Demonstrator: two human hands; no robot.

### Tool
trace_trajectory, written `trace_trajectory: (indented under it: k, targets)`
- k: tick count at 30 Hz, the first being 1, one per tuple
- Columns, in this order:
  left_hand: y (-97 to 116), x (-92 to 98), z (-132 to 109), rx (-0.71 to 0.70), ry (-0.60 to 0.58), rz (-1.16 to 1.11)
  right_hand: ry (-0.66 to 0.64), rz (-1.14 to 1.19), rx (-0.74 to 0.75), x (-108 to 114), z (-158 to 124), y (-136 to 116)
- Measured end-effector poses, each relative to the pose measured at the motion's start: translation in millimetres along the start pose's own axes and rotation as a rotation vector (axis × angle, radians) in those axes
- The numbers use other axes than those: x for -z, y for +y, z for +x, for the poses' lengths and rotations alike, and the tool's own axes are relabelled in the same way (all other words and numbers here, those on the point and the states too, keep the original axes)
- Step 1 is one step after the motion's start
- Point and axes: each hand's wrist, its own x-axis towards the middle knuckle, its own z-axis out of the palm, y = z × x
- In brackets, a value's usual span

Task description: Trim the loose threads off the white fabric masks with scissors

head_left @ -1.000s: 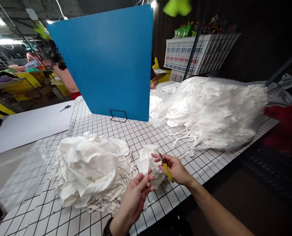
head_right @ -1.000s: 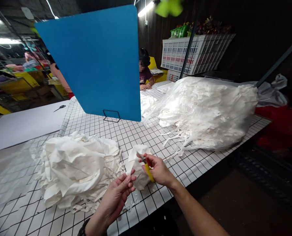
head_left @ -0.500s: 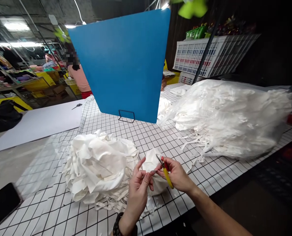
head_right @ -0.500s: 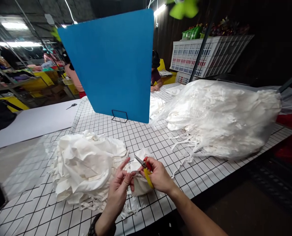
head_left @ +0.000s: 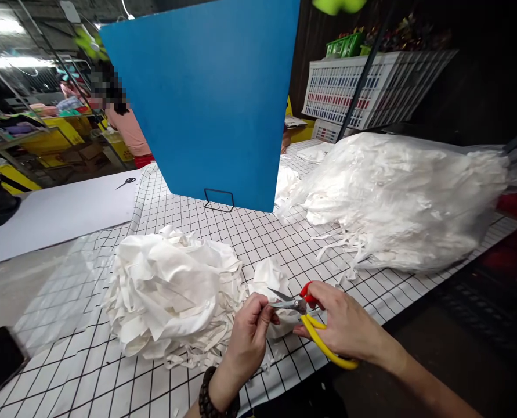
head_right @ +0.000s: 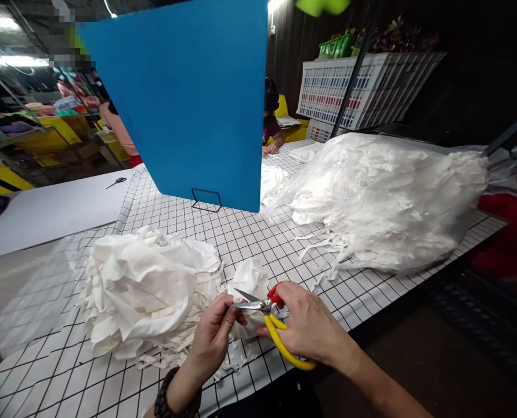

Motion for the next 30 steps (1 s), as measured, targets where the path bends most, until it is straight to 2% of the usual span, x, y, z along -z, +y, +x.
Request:
trace_trajectory:
  k: [10, 30]
  targets:
    - [-0.2, 0.9, -1.6, -0.036, -0.038, 0.032, 0.002, -0.05, 0.02, -2.4, 1.3, -11.1]
    - [3.5, 1.7, -2.8, 0.022, -0.096, -0.01, -0.021, -0.09, -0.002, -5.4, -3.3, -5.5]
